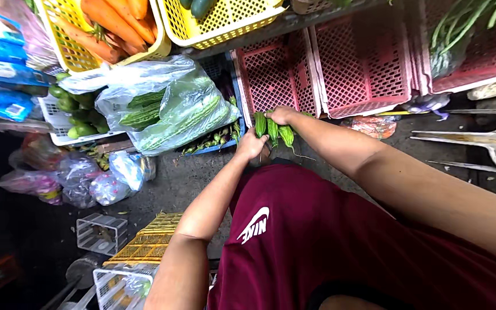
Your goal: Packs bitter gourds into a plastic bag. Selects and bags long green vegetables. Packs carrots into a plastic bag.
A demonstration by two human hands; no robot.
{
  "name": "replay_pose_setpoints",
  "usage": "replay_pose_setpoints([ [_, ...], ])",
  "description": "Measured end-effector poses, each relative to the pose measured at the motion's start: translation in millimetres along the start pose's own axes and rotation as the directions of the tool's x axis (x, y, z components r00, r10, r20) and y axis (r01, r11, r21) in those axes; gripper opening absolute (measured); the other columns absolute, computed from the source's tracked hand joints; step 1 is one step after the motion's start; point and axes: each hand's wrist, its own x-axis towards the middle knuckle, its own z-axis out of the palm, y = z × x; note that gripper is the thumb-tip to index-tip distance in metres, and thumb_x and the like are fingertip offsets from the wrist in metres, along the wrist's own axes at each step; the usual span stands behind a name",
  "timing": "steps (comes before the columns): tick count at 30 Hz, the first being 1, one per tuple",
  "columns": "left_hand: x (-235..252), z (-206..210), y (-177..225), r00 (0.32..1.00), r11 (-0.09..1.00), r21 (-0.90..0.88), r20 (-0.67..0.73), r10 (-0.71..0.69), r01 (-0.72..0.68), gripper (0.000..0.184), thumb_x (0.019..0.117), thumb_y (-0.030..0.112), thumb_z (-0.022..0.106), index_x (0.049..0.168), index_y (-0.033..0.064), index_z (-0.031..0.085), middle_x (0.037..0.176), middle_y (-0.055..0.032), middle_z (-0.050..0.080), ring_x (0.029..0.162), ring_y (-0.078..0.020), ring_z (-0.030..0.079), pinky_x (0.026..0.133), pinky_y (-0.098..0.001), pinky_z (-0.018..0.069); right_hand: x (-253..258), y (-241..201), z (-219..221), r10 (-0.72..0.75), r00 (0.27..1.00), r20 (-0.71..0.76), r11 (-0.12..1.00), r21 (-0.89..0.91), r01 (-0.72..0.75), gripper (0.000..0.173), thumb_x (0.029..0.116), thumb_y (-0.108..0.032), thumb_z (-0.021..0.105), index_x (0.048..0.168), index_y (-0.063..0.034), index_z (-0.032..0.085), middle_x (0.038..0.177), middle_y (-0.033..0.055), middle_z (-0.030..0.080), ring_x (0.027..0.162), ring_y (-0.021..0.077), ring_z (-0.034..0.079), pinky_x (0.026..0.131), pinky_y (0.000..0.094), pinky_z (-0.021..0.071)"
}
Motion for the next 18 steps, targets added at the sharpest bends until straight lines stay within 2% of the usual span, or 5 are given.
replay_pose_setpoints([
  [4,13,-3,-2,0.992,0.997,0.054,-0.110,0.069,-0.063,0.061,0.0978,0.040,0.063,0.152,0.0159,0.049,0.135,-0.0142,0.065,0.126,-0.0319,0.062,0.105,-0.0595,0.0491,-1,2,-9,-0.001,1.000,-0.029,0.999,0.038,0.003,0.065,0.1030,-0.062,0.043,0.131,-0.0090,0.068,0.138,0.0201,0.063,0.134,0.0396,0.055,0.109,0.0677,0.0410],
  [7,12,2,3,0.985,0.989,0.121,-0.134,0.105,-0.088,0.052,0.0956,0.033,0.066,0.144,0.0174,0.057,0.117,-0.0103,0.073,0.112,-0.0292,0.069,0.098,-0.0578,0.0541,12,20,1,-0.036,0.997,-0.061,0.995,0.085,0.041,0.060,0.1024,-0.059,0.048,0.127,-0.0091,0.070,0.135,0.0199,0.065,0.131,0.0395,0.057,0.108,0.0678,0.0417],
  [11,-5,-10,6,0.982,0.971,0.207,-0.119,0.145,-0.119,0.049,0.0994,0.040,0.064,0.140,0.0130,0.060,0.117,-0.0137,0.073,0.111,-0.0324,0.070,0.095,-0.0598,0.0554,2,16,-1,-0.072,0.993,-0.093,0.988,0.126,0.084,0.057,0.1025,-0.057,0.052,0.135,-0.0131,0.066,0.136,0.0211,0.064,0.132,0.0425,0.055,0.108,0.0707,0.0397],
  [15,-49,-78,-11,0.877,0.896,0.385,-0.323,0.356,-0.222,0.039,0.1038,0.038,0.055,0.130,0.0124,0.069,0.122,-0.0098,0.072,0.115,-0.0264,0.068,0.099,-0.0540,0.0555,-17,12,-15,-0.089,0.980,-0.178,0.952,0.274,0.136,0.047,0.1033,-0.048,0.056,0.131,-0.0117,0.068,0.128,0.0247,0.066,0.124,0.0455,0.059,0.102,0.0733,0.0423],
  [18,-88,-165,-51,0.769,0.941,0.293,-0.559,0.311,-0.168,0.031,0.1043,0.023,0.052,0.124,0.0084,0.071,0.118,-0.0114,0.073,0.110,-0.0248,0.070,0.098,-0.0513,0.0569,-47,3,-36,-0.113,0.960,-0.254,0.915,0.349,0.201,0.042,0.1047,-0.042,0.057,0.132,-0.0119,0.067,0.130,0.0219,0.066,0.123,0.0428,0.061,0.100,0.0712,0.0444],
])
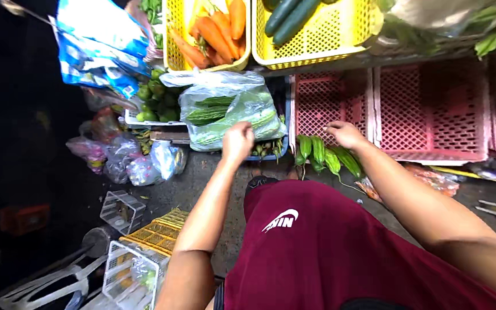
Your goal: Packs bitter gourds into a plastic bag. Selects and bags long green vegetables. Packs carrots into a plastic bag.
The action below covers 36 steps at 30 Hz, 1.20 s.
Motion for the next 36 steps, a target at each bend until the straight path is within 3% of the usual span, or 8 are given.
replay_pose_setpoints([
  [3,22,-53,-73,0.986,0.996,-0.040,-0.143,-0.085,0.080,0.030,0.1038,0.016,0.050,0.121,0.0058,0.071,0.121,-0.0135,0.071,0.113,-0.0258,0.069,0.102,-0.0503,0.0540,-26,-49,-12,-0.105,0.994,-0.038,0.994,0.001,0.105,0.037,0.1071,-0.037,0.054,0.132,-0.0122,0.066,0.126,0.0182,0.069,0.118,0.0391,0.065,0.099,0.0680,0.0472],
  [7,70,-68,-128,0.996,0.997,0.066,-0.085,0.037,-0.032,0.032,0.1019,0.009,0.050,0.128,0.0034,0.067,0.128,-0.0187,0.067,0.123,-0.0332,0.063,0.108,-0.0539,0.0493,-68,-160,11,-0.414,0.910,0.025,0.910,0.006,0.414,0.030,0.1071,-0.028,0.055,0.128,-0.0116,0.068,0.119,0.0127,0.072,0.104,0.0279,0.071,0.093,0.0563,0.0563],
  [11,112,-57,-148,0.979,0.946,0.252,0.026,0.203,-0.203,0.037,0.0944,0.024,0.065,0.124,0.0013,0.068,0.132,-0.0246,0.063,0.131,-0.0416,0.056,0.111,-0.0581,0.0451,-95,-265,79,-0.634,0.753,0.175,0.762,-0.027,0.647,0.031,0.1030,-0.020,0.059,0.132,-0.0122,0.068,0.129,0.0090,0.069,0.105,0.0235,0.071,0.093,0.0505,0.0585],
  [14,133,-60,-164,0.960,0.897,0.353,0.183,0.212,-0.266,0.047,0.0943,0.041,0.067,0.126,0.0069,0.070,0.138,-0.0230,0.062,0.135,-0.0423,0.053,0.111,-0.0639,0.0420,-83,-303,126,-0.541,0.779,0.317,0.729,-0.287,0.622,0.043,0.1030,-0.029,0.060,0.143,-0.0150,0.060,0.136,0.0122,0.065,0.121,0.0310,0.064,0.104,0.0582,0.0497],
  [17,135,-74,-172,0.939,0.865,0.374,0.213,0.272,-0.335,0.049,0.0927,0.047,0.070,0.126,0.0114,0.071,0.136,-0.0192,0.065,0.132,-0.0402,0.057,0.108,-0.0663,0.0441,-70,-309,151,-0.391,0.861,0.324,0.703,-0.499,0.507,0.037,0.1015,-0.035,0.058,0.133,-0.0161,0.066,0.111,0.0128,0.073,0.107,0.0348,0.069,0.089,0.0625,0.0542],
  [24,77,-127,-133,0.958,0.958,0.208,0.249,0.144,-0.198,0.052,0.0880,0.045,0.076,0.125,0.0091,0.068,0.112,-0.0185,0.072,0.106,-0.0401,0.069,0.087,-0.0663,0.0547,-79,-291,148,-0.280,0.935,0.217,0.825,-0.444,0.351,0.031,0.1025,-0.034,0.057,0.122,-0.0134,0.070,0.099,0.0122,0.074,0.097,0.0334,0.071,0.084,0.0629,0.0550],
  [31,31,-156,-199,0.903,0.971,-0.237,0.418,0.096,0.006,0.045,0.0814,0.045,0.082,0.115,0.0171,0.071,0.094,-0.0047,0.073,0.081,-0.0178,0.071,0.077,-0.0471,0.0608,-80,-271,166,-0.264,0.947,0.184,0.821,-0.472,0.321,0.050,0.0942,-0.050,0.068,0.126,-0.0127,0.070,0.129,0.0123,0.064,0.110,0.0327,0.066,0.092,0.0619,0.0544],
  [36,19,-175,-227,0.925,0.959,-0.284,0.362,0.113,-0.006,0.044,0.0781,0.042,0.084,0.115,0.0195,0.074,0.099,0.0004,0.075,0.086,-0.0113,0.071,0.079,-0.0405,0.0614,-82,-268,179,-0.311,0.938,0.155,0.786,-0.513,0.345,0.024,0.0961,-0.032,0.068,0.110,-0.0135,0.074,0.114,0.0101,0.067,0.101,0.0299,0.068,0.086,0.0566,0.0571],
])
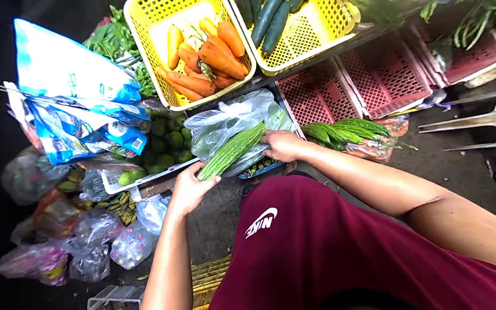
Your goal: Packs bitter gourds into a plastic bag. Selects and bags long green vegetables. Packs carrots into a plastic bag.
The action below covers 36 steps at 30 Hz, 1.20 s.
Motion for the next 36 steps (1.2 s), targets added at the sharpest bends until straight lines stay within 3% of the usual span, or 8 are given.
replay_pose_setpoints([
  [6,-22,-33,-9,0.993,0.966,-0.233,-0.048,0.107,-0.115,0.042,0.0749,0.023,0.086,0.114,0.0128,0.075,0.100,-0.0027,0.077,0.088,-0.0132,0.074,0.076,-0.0324,0.0641,-27,-1,13,-0.122,0.991,-0.048,0.989,0.081,0.126,0.014,0.0985,-0.022,0.065,0.093,-0.0126,0.074,0.097,0.0061,0.067,0.092,0.0255,0.067,0.081,0.0527,0.0567],
  [10,-14,-11,16,0.960,0.877,-0.395,-0.047,0.277,-0.273,0.043,0.0747,0.019,0.085,0.115,0.0088,0.072,0.102,-0.0031,0.076,0.092,-0.0136,0.073,0.080,-0.0313,0.0634,-35,21,32,-0.039,0.998,-0.041,0.867,0.494,0.054,0.026,0.0926,-0.032,0.077,0.101,-0.0076,0.075,0.094,0.0092,0.070,0.086,0.0234,0.066,0.081,0.0506,0.0556],
  [15,28,81,61,0.919,0.898,-0.197,-0.043,0.392,-0.393,0.051,0.0784,0.024,0.087,0.122,0.0083,0.067,0.113,-0.0049,0.072,0.100,-0.0138,0.070,0.088,-0.0393,0.0619,-57,38,49,-0.020,0.998,-0.060,0.376,0.924,0.063,0.064,0.0858,-0.048,0.075,0.133,-0.0098,0.055,0.109,0.0023,0.071,0.096,0.0133,0.070,0.085,0.0346,0.0595],
  [21,86,127,54,0.869,0.876,-0.010,0.122,0.479,-0.482,0.035,0.0973,0.040,0.069,0.116,0.0117,0.075,0.119,-0.0035,0.071,0.114,-0.0161,0.066,0.101,-0.0439,0.0559,-42,39,92,0.271,0.963,-0.011,-0.340,0.935,0.106,0.058,0.1037,-0.049,0.055,0.146,-0.0102,0.048,0.131,0.0144,0.065,0.115,0.0300,0.067,0.092,0.0526,0.0585],
  [26,136,147,26,0.891,0.816,0.373,0.074,0.448,-0.442,0.055,0.1050,0.044,0.047,0.147,0.0101,0.055,0.150,-0.0146,0.054,0.141,-0.0326,0.048,0.118,-0.0570,0.0365,-40,34,83,0.281,0.959,0.011,-0.332,0.939,0.087,0.046,0.1036,-0.038,0.058,0.137,-0.0068,0.053,0.120,0.0128,0.069,0.104,0.0236,0.070,0.087,0.0444,0.0599],
  [30,139,152,22,0.911,0.827,0.391,0.081,0.405,-0.403,0.065,0.1056,0.053,0.040,0.156,0.0118,0.044,0.161,-0.0127,0.043,0.148,-0.0311,0.041,0.121,-0.0544,0.0339,-43,52,46,0.460,0.887,-0.033,-0.403,0.883,0.241,0.043,0.1028,-0.030,0.057,0.137,-0.0047,0.050,0.118,0.0150,0.069,0.102,0.0262,0.070,0.087,0.0460,0.0595],
  [33,136,153,21,0.923,0.857,0.353,0.061,0.380,-0.376,0.067,0.1007,0.055,0.049,0.154,0.0137,0.048,0.160,-0.0113,0.043,0.147,-0.0304,0.042,0.119,-0.0545,0.0357,-68,96,0,0.591,0.806,0.030,-0.347,0.912,0.220,0.041,0.0987,-0.033,0.061,0.129,-0.0055,0.058,0.107,0.0124,0.069,0.093,0.0227,0.070,0.080,0.0435,0.0606],
  [36,124,160,26,0.933,0.856,0.394,0.013,0.360,-0.335,0.092,0.0792,0.059,0.075,0.153,0.0119,0.048,0.156,-0.0146,0.047,0.142,-0.0347,0.046,0.116,-0.0559,0.0408,-97,170,-31,0.651,0.756,0.067,-0.050,0.998,-0.046,0.042,0.0978,-0.033,0.064,0.129,-0.0059,0.059,0.102,0.0119,0.067,0.083,0.0208,0.068,0.074,0.0404,0.0601],
])
